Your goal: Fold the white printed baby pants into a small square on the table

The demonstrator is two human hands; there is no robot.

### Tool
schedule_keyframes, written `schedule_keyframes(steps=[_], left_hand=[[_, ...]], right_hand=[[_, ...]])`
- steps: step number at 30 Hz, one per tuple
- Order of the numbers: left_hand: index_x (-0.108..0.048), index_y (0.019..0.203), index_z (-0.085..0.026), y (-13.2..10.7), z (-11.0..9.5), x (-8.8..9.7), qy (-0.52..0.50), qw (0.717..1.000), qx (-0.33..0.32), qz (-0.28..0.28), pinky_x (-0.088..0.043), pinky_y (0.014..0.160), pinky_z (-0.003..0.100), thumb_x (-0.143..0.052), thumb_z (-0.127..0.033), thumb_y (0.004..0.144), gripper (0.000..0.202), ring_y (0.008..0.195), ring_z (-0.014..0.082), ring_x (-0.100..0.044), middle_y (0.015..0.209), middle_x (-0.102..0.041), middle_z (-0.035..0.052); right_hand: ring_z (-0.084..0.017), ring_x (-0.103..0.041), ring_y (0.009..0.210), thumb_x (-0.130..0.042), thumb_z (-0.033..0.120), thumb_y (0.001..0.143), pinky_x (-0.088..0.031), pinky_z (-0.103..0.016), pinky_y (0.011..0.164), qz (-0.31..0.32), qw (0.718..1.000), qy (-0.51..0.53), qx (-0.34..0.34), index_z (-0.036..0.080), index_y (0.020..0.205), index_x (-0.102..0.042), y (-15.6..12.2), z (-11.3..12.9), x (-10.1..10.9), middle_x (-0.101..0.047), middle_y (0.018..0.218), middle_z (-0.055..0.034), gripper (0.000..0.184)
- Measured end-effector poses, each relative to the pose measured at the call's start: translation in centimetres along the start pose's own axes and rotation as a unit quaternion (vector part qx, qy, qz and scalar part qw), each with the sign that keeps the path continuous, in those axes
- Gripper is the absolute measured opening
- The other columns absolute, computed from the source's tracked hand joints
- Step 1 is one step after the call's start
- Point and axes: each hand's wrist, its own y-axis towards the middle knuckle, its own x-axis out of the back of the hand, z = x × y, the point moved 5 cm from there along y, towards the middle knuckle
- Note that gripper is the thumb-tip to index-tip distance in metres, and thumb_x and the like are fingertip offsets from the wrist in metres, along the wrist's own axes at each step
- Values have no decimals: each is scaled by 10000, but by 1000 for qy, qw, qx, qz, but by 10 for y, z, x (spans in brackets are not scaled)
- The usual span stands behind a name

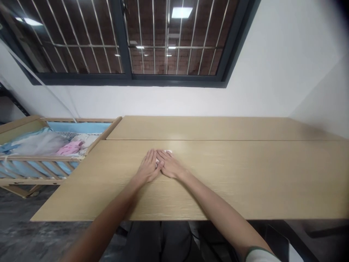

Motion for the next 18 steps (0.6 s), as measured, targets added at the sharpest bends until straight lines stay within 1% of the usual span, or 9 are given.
schedule_keyframes(steps=[3,5,9,12,13,15,17,18], left_hand=[[-227,1587,-64,-2,9,1,5,1000,15,5,-212,1252,514,-242,-587,1027,767,1554,329,-142,1652,-225,224],[-221,1589,-63,-3,12,1,7,1000,19,6,-210,1251,521,-241,-598,1024,778,1555,334,-136,1654,-219,221],[-208,1581,-28,-7,11,2,13,1000,25,2,-226,1239,532,-225,-620,1019,817,1551,348,-150,1643,-224,253],[-222,1566,-4,-10,10,8,15,1000,20,-5,-234,1232,527,-242,-606,1021,813,1549,358,-156,1636,-228,275],[-233,1564,-14,-11,8,11,15,1000,9,-10,-244,1226,525,-266,-597,1020,798,1548,358,-165,1637,-233,272],[-285,1554,-70,-12,4,19,13,999,-33,-21,-276,1208,516,-345,-585,1006,755,1534,346,-228,1634,-275,243],[-356,1526,-133,-13,0,25,10,997,-71,-24,-305,1183,506,-424,-587,981,713,1492,330,-324,1607,-354,208],[-386,1509,-154,-13,0,26,9,997,-75,-19,-314,1169,506,-451,-596,968,702,1468,326,-361,1590,-390,195]], right_hand=[[-250,-210,1551,-267,365,1036,-141,-468,1268,4,1000,13,-18,88,1605,-274,-1,-3,1,-313,1640,-153,632],[-248,-181,1560,-264,407,1040,-121,-466,1273,11,999,17,-30,84,1608,-263,-4,-6,3,-281,1652,-155,653],[-262,-113,1572,-217,563,1044,-96,-471,1273,30,996,31,-78,82,1622,-210,-13,-20,7,-187,1678,-157,752],[-277,-84,1575,-196,661,1020,-104,-465,1270,32,994,43,-99,86,1632,-157,-21,-29,10,-125,1689,-162,841],[-281,-77,1576,-197,676,1015,-111,-466,1268,25,994,44,-97,85,1633,-148,-23,-29,11,-114,1691,-168,856],[-289,-67,1576,-214,674,1016,-121,-480,1261,-2,996,37,-77,81,1629,-157,-25,-27,16,-114,1691,-183,855],[-302,-98,1568,-275,648,1020,-141,-501,1249,-34,998,24,-43,88,1615,-214,-25,-22,20,-165,1681,-197,819],[-309,-144,1556,-321,629,1018,-161,-509,1240,-46,998,20,-28,99,1602,-257,-25,-20,22,-218,1665,-201,792]])
